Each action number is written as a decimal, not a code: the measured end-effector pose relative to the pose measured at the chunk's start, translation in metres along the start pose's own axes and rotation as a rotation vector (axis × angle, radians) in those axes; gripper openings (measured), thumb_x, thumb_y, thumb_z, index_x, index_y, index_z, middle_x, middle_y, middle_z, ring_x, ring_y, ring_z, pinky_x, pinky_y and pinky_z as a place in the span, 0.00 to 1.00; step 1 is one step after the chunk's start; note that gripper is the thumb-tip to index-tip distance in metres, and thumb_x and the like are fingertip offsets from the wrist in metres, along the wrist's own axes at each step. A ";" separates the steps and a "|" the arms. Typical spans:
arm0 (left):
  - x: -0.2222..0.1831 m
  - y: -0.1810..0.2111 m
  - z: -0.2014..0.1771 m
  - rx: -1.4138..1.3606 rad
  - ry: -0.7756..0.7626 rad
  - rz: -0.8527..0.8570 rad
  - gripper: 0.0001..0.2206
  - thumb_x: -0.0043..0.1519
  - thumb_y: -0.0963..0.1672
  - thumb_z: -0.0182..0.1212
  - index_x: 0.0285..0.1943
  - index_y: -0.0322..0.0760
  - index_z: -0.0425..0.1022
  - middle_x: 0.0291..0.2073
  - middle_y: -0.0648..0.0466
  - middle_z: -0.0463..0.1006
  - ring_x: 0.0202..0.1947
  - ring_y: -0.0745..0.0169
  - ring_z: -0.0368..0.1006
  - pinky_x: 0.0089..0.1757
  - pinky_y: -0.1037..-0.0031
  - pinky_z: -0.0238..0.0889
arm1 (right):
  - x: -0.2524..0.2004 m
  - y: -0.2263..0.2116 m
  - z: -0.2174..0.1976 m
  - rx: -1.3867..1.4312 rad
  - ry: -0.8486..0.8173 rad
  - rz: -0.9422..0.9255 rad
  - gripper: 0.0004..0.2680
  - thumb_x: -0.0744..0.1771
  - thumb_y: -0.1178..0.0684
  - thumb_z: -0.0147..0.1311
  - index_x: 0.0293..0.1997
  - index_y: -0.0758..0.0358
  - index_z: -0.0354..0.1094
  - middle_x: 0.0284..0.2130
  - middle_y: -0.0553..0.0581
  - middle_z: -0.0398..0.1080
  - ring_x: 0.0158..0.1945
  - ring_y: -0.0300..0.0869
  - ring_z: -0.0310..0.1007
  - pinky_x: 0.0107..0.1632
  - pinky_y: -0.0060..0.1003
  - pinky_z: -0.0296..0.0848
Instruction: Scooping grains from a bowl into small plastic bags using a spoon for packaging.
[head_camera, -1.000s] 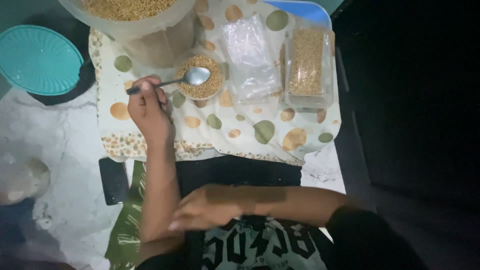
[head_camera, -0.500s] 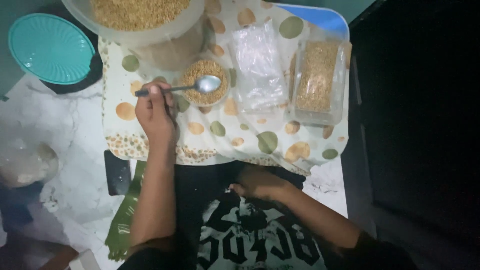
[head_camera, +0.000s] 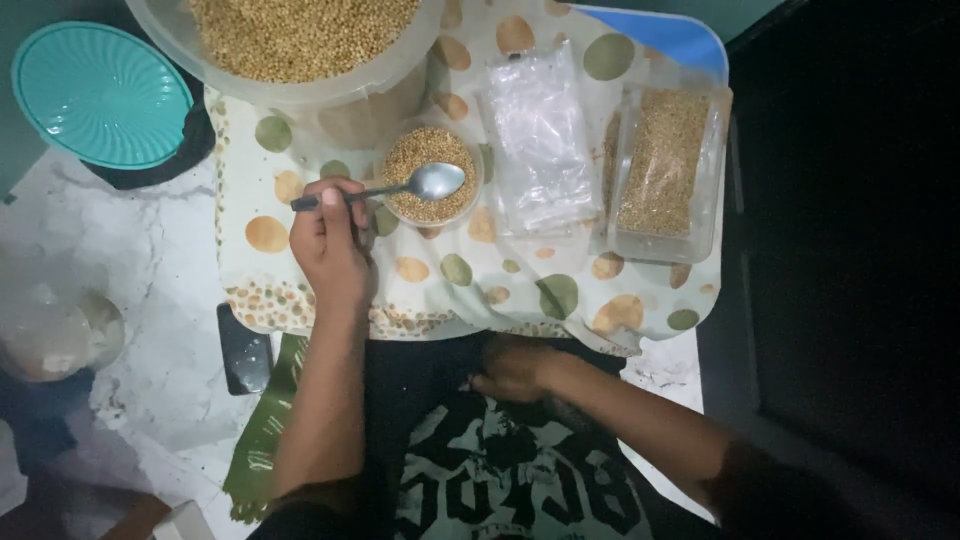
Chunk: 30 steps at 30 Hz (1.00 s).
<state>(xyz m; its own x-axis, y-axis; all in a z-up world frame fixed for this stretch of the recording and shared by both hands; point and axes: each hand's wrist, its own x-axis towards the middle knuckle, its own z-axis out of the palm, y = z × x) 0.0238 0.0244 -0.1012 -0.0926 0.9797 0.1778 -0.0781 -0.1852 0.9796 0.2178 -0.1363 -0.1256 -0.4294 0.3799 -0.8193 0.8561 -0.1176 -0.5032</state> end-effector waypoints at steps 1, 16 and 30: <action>0.000 -0.002 -0.001 -0.049 0.011 -0.032 0.16 0.76 0.47 0.43 0.45 0.31 0.74 0.19 0.53 0.65 0.15 0.70 0.56 0.22 0.80 0.51 | 0.009 0.010 0.013 0.054 0.052 -0.044 0.22 0.71 0.36 0.39 0.57 0.65 0.71 0.51 0.69 0.72 0.55 0.59 0.72 0.59 0.51 0.66; 0.001 -0.012 0.001 -0.097 -0.010 0.031 0.15 0.75 0.45 0.45 0.43 0.28 0.73 0.17 0.51 0.64 0.14 0.68 0.59 0.20 0.79 0.53 | 0.012 -0.011 -0.013 0.038 -0.014 0.004 0.15 0.70 0.40 0.40 0.44 0.58 0.73 0.37 0.59 0.75 0.39 0.49 0.75 0.47 0.32 0.70; -0.006 0.006 0.000 -0.114 -0.070 0.000 0.15 0.75 0.48 0.45 0.46 0.32 0.70 0.23 0.55 0.64 0.22 0.70 0.58 0.27 0.79 0.52 | -0.085 -0.024 -0.076 -0.073 -0.003 -0.276 0.14 0.72 0.46 0.40 0.27 0.58 0.61 0.24 0.53 0.67 0.26 0.45 0.66 0.33 0.45 0.62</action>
<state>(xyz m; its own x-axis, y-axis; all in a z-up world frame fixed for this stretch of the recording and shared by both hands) 0.0239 0.0172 -0.0966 -0.0231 0.9819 0.1880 -0.1905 -0.1889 0.9633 0.2555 -0.0959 -0.0228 -0.6503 0.3853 -0.6547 0.7248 0.0564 -0.6867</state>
